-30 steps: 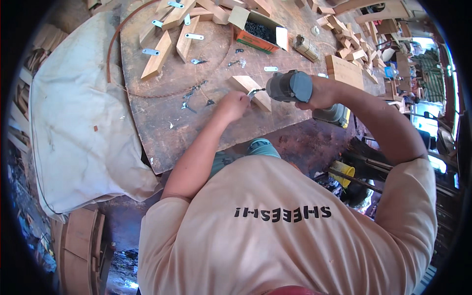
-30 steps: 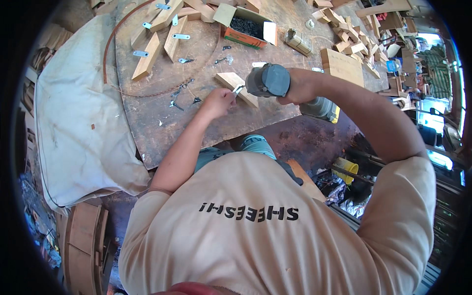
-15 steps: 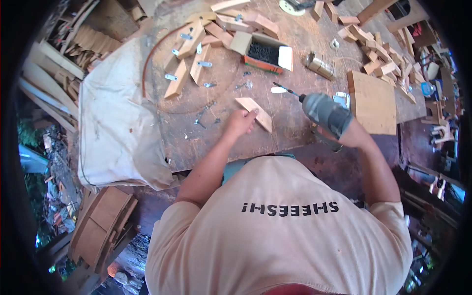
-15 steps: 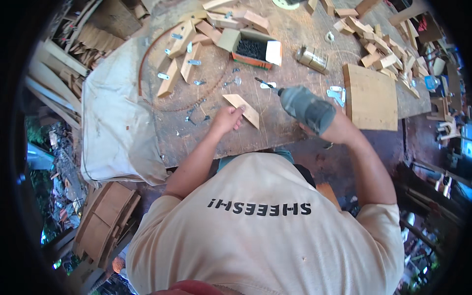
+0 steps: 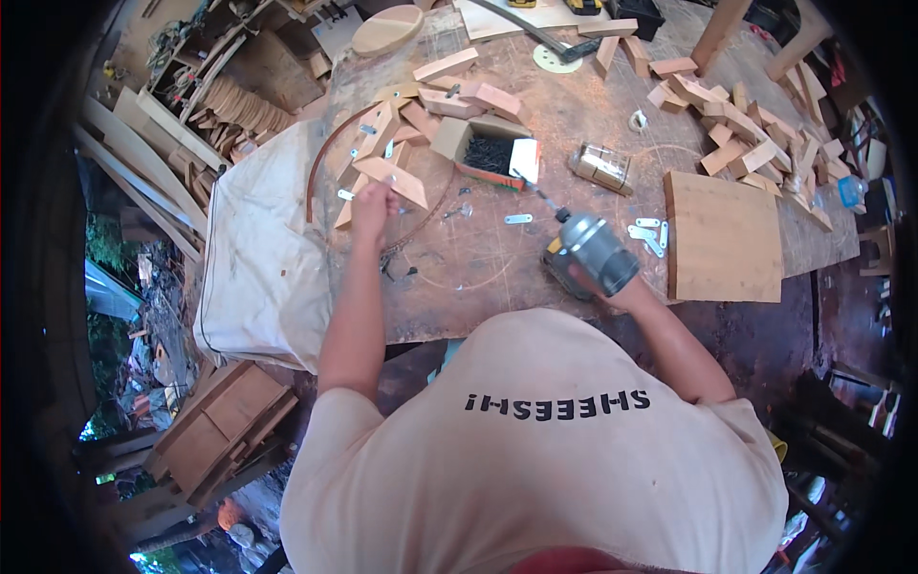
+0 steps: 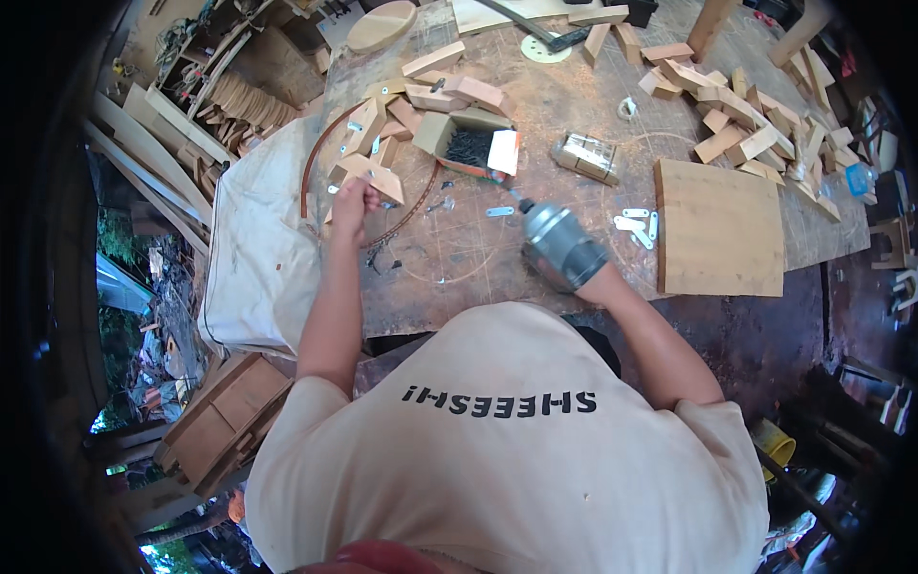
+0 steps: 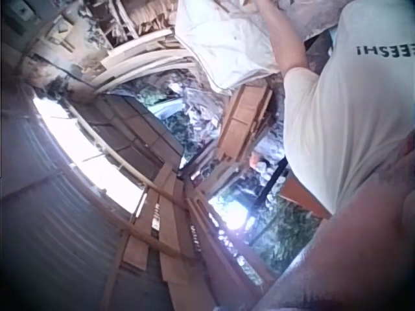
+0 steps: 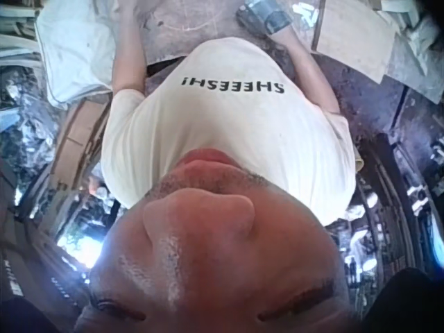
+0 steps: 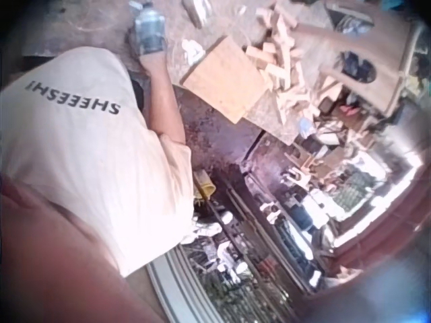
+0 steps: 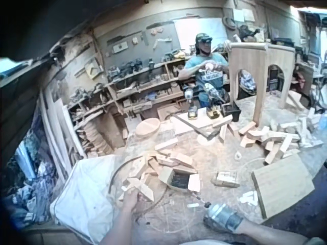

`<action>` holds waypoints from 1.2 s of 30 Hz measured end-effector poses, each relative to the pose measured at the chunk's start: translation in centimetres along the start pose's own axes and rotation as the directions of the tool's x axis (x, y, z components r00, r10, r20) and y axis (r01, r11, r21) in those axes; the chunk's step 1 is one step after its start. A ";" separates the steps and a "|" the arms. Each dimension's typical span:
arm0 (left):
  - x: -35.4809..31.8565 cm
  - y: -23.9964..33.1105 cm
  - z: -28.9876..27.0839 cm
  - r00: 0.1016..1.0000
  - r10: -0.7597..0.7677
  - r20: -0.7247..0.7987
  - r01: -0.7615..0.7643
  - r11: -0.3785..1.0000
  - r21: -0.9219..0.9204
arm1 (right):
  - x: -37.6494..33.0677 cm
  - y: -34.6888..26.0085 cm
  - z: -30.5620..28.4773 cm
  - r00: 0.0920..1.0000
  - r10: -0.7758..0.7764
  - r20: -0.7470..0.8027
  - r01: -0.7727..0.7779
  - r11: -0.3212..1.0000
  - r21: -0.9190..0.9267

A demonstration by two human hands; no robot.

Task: The person attaches metal brackets to wooden blocks by hand and using a drill to secure screws into the wood.

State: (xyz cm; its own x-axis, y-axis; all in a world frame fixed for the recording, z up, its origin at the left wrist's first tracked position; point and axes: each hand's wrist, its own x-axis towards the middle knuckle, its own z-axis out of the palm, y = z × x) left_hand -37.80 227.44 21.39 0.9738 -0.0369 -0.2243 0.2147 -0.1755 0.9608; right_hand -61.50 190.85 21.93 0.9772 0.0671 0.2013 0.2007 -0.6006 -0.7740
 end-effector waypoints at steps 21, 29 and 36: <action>3.3 -0.1 13.0 0.972 0.053 0.229 -0.117 0.954 0.277 | -2.6 7.5 -5.0 0.989 0.149 0.004 -0.146 0.957 0.252; -9.1 -8.0 9.0 0.959 -0.055 0.278 -0.009 0.975 0.223 | 0.2 14.8 -6.2 0.963 0.232 0.134 -0.138 0.858 -0.495; -11.8 -8.1 10.9 0.948 -0.107 0.299 0.069 0.989 0.135 | 2.2 14.3 -8.2 0.878 0.393 0.273 -0.270 0.878 -0.395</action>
State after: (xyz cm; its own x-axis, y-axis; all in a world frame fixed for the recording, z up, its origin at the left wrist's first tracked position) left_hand -51.82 218.52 14.49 0.8782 -0.3106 -0.3638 0.2689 -0.3084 0.9125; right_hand -57.07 175.86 16.23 0.9558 0.0408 -0.2913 -0.1146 -0.8604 -0.4966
